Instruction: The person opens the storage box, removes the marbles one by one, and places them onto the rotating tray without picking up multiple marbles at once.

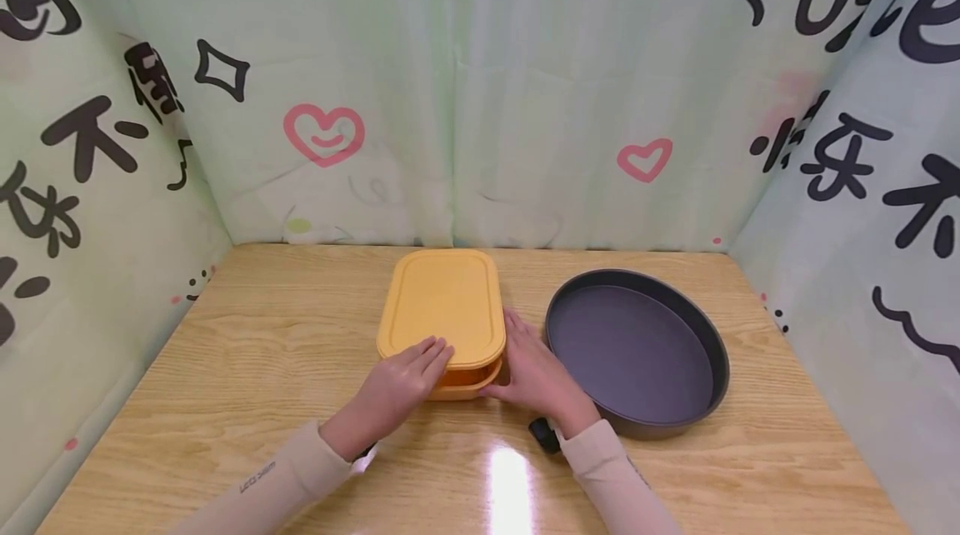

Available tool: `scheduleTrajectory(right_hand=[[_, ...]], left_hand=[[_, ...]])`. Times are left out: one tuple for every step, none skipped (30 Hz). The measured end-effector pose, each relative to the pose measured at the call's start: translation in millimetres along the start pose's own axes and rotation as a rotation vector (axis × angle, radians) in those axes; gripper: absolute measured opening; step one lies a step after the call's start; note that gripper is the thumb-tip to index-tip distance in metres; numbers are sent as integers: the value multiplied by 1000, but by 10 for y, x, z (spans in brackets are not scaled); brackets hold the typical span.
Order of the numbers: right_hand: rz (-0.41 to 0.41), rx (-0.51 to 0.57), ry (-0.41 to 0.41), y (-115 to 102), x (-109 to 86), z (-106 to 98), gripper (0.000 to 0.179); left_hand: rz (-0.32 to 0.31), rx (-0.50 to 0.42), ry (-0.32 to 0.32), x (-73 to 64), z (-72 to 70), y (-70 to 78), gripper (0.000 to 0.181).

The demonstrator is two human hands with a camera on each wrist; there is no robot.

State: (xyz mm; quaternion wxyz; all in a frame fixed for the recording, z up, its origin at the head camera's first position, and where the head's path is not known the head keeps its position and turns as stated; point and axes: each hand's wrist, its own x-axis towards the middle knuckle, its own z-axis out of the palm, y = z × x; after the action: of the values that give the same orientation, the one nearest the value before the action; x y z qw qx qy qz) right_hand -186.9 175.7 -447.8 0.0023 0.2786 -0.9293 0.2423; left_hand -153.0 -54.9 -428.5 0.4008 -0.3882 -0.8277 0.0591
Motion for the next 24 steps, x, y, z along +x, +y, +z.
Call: scheduleTrajectory(right_hand=[[1, -3, -3, -5, 5, -1, 108], [-3, -5, -2, -14, 11, -5, 109], [-1, -5, -5, -23, 16, -10, 109], [-4, -10, -6, -28, 21, -11, 109], [-6, -18, -7, -36, 22, -13, 109], [-10, -26, -6, -41, 24, -12, 109], [-14, -36, -3, -45, 26, -12, 109], [-20, -45, 0, -49, 27, -10, 108], [-25, -52, 2, -46, 30, -4, 107], [-31, -61, 6, -43, 32, 1, 108], [-39, -72, 11, -41, 34, 5, 108], [-48, -81, 17, -37, 38, 9, 108], [-54, -90, 22, -35, 42, 11, 108], [-58, -95, 22, -34, 44, 12, 108], [-63, -100, 24, -33, 48, 13, 108], [-67, -108, 28, -32, 49, 13, 108], [-73, -115, 31, -31, 52, 14, 107], [-77, -122, 33, -29, 53, 14, 107], [-77, -132, 32, -28, 53, 15, 107], [-78, -143, 32, -28, 53, 15, 106], [-79, -154, 29, -28, 54, 16, 106], [-77, -166, 26, -29, 54, 17, 105], [-78, -184, 24, -30, 53, 20, 105], [-73, -198, 18, -34, 51, 20, 104]], left_hand=[[0, 10, 1, 8, -8, -3, 29], [0, 22, 5, 17, -15, -8, 28], [-2, 32, 12, 24, -19, -11, 28], [-5, 40, 21, 32, -20, -15, 28], [-8, 48, 32, 39, -20, -19, 27], [-13, 53, 40, 46, -20, -24, 26], [-18, 56, 49, 54, -20, -28, 26], [-22, 61, 57, 61, -23, -32, 25], [-27, 62, 63, 68, -26, -36, 25], [-32, 65, 70, 79, -31, -40, 24], [-37, 67, 77, 89, -38, -43, 23], [-41, 69, 81, 100, -46, -47, 21], [-46, 71, 87, 109, -50, -51, 19], [-49, 75, 95, 118, -54, -55, 17], [-53, 76, 104, 127, -56, -59, 15], [-55, 79, 115, 134, -52, -64, 14], [-56, 85, 126, 142, -50, -69, 15], [-57, 92, 136, 152, -48, -75, 18], [-60, 97, 149, 164, -48, -84, 20], [-63, 101, 163, 178, -48, -94, 20], [-68, 106, 174, 193, -49, -105, 21], [-72, 109, 185, 210, -51, -119, 20], [-79, 114, 192, 230, -58, -134, 19], [-86, 115, 200, 249, -63, -151, 18]])
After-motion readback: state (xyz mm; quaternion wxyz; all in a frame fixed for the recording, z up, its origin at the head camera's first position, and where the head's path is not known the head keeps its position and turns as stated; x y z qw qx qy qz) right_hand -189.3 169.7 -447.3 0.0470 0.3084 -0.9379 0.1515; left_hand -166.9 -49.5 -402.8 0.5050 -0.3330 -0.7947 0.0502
